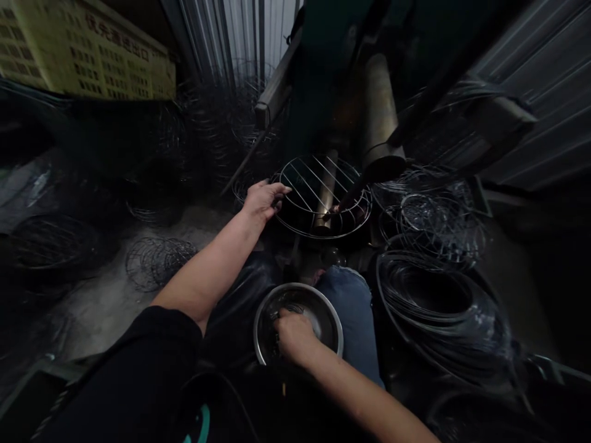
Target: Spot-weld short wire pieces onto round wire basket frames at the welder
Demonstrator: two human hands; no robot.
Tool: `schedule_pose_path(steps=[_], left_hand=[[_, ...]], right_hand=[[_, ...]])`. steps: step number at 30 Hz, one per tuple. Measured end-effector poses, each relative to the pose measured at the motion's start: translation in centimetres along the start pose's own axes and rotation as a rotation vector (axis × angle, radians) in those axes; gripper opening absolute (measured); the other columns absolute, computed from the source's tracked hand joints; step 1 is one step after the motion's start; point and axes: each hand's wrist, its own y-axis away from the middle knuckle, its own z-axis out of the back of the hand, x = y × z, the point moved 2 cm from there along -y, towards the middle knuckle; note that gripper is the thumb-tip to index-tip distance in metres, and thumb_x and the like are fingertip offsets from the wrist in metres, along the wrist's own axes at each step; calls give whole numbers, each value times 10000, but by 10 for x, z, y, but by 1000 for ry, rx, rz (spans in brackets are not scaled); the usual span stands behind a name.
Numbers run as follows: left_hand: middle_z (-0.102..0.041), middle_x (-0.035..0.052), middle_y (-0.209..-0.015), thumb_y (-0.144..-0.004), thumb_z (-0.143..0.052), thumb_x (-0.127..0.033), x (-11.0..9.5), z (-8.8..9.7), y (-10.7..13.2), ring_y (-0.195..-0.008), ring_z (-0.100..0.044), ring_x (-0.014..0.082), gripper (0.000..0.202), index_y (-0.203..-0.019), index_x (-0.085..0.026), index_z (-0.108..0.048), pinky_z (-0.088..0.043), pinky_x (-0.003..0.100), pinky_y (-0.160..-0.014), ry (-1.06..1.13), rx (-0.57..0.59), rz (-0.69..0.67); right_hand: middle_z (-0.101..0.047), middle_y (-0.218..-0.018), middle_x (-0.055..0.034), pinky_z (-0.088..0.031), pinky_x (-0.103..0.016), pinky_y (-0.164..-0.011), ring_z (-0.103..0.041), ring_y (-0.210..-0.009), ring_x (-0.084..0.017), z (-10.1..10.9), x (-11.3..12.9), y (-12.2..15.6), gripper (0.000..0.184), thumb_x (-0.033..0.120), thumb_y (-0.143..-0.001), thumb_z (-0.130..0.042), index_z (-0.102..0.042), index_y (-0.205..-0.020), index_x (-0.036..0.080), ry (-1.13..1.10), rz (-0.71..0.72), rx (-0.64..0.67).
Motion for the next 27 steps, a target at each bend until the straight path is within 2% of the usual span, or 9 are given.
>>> schedule_pose_path(steps=[3,6,9,11,13,16,21,24,27], left_hand=[[-532,-61,-592,-505,-666,-7,0,0,1,-518,-535,103,505,-936,-190,-477,-346,199,-488,7,-18,-6],[-535,-65,-582,-522,-664,7,0,0,2,-504,-529,100,527,-968,-193,-466,-344,195,-481,25,-28,-25],[-529,-69,-566,-536,-657,10,1,0,2,-490,-519,97,538,-1000,-188,-472,-333,191,-471,30,-43,-29],[-530,-69,-564,-535,-652,11,1,-1,3,-486,-516,96,556,-1029,-181,-485,-331,191,-468,35,-46,-29],[-535,-69,-567,-525,-655,10,1,-1,4,-483,-515,97,596,-1070,-172,-496,-330,193,-465,47,-41,-31],[-539,-69,-569,-505,-664,8,1,0,5,-478,-514,97,661,-1123,-164,-506,-322,194,-461,62,-39,-29],[-522,-75,-543,-476,-663,-20,2,2,4,-467,-502,80,456,-886,-179,-544,-309,183,-452,41,-4,-52],[-503,-67,-519,-482,-663,-56,2,1,6,-438,-469,71,303,-709,-176,-501,-287,195,-431,26,50,-109],[-499,-66,-526,-489,-681,-74,0,0,12,-436,-452,63,284,-702,-173,-521,-268,200,-428,32,76,-160]], right_hand=[[-739,-782,-81,-473,-279,-621,-697,-730,-229,8,-9,6,216,55,-634,-555,-708,-663,203,-10,2,18],[-758,-876,-51,-515,-286,-774,-705,-860,-212,29,-23,11,228,125,-718,-560,-750,-794,225,-267,61,-69],[-753,-874,-40,-535,-306,-782,-700,-822,-197,66,-34,9,191,261,-783,-588,-758,-866,232,-628,106,-398],[-736,-832,-32,-539,-303,-711,-683,-726,-184,93,-36,2,194,338,-789,-625,-758,-879,230,-709,86,-653],[-717,-792,-25,-531,-301,-669,-659,-647,-171,118,-35,-9,219,371,-792,-636,-756,-900,223,-684,40,-856],[-708,-729,-28,-526,-320,-711,-657,-656,-187,143,-28,-30,207,347,-780,-624,-762,-855,212,-511,-26,-1041],[-720,-691,-51,-535,-354,-728,-686,-705,-230,148,-21,-56,178,284,-726,-620,-756,-786,185,-475,-108,-1118],[-680,-584,-24,-532,-316,-582,-668,-563,-205,145,-20,-61,186,306,-715,-644,-738,-784,161,-716,-144,-1114],[-645,-523,-6,-496,-268,-454,-647,-481,-190,144,-17,-62,206,314,-667,-694,-714,-769,137,-989,-144,-1081]])
